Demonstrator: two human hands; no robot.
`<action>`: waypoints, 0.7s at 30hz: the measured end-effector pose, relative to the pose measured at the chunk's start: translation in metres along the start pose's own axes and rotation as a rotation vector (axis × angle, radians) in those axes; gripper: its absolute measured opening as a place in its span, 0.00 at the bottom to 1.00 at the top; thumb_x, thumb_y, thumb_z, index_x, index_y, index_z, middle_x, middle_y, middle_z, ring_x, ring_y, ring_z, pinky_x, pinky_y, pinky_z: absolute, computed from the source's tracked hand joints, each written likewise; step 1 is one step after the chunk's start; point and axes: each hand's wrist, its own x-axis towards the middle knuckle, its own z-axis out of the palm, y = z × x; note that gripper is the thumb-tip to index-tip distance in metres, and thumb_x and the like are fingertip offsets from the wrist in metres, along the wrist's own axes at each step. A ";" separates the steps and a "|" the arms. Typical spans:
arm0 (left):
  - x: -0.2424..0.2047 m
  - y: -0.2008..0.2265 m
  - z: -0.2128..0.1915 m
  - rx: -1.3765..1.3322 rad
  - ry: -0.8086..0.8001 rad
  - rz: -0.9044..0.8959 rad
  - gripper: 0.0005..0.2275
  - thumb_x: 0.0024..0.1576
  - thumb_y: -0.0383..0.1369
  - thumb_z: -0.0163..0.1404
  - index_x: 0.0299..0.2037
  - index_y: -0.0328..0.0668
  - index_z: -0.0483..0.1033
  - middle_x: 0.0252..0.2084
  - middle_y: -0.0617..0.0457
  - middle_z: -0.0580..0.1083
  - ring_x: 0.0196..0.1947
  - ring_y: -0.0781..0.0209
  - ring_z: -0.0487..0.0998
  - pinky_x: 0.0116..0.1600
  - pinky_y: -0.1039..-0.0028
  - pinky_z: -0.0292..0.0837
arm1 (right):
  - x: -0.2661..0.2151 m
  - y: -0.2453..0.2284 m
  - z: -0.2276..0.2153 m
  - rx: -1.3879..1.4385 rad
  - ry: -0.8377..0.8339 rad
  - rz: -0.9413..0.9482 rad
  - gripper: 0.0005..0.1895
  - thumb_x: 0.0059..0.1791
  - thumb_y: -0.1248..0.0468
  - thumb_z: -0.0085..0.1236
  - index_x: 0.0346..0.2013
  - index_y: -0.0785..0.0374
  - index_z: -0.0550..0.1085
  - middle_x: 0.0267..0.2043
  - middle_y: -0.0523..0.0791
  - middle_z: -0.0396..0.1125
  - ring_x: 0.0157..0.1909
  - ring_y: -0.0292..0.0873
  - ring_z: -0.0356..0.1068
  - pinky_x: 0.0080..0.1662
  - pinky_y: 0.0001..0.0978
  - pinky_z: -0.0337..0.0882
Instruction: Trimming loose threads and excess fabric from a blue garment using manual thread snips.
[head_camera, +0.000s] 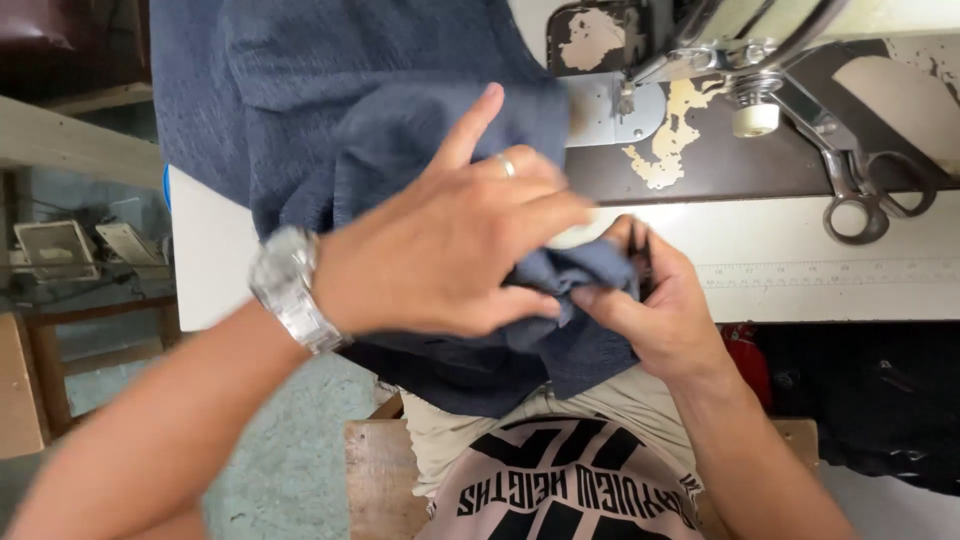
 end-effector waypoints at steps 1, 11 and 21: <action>0.006 -0.006 -0.004 0.000 -0.007 0.011 0.36 0.58 0.51 0.80 0.72 0.43 0.82 0.56 0.52 0.88 0.65 0.44 0.85 0.85 0.06 0.44 | 0.001 -0.003 -0.001 0.004 0.012 -0.003 0.19 0.55 0.68 0.72 0.43 0.50 0.66 0.41 0.33 0.58 0.41 0.30 0.57 0.45 0.26 0.62; 0.060 -0.016 -0.027 -0.342 -0.708 -0.376 0.15 0.60 0.46 0.66 0.49 0.53 0.78 0.40 0.57 0.76 0.39 0.54 0.74 0.45 0.57 0.69 | 0.008 -0.031 -0.023 -0.299 -0.156 -0.027 0.30 0.50 0.60 0.89 0.51 0.54 0.70 0.38 0.34 0.63 0.35 0.30 0.60 0.38 0.27 0.63; 0.047 -0.030 -0.018 -0.752 -0.641 -0.460 0.07 0.68 0.41 0.69 0.45 0.52 0.96 0.25 0.67 0.68 0.26 0.71 0.62 0.33 0.71 0.57 | 0.011 -0.018 -0.030 -0.156 -0.066 -0.004 0.24 0.49 0.67 0.88 0.51 0.54 0.79 0.43 0.35 0.74 0.43 0.31 0.72 0.50 0.25 0.74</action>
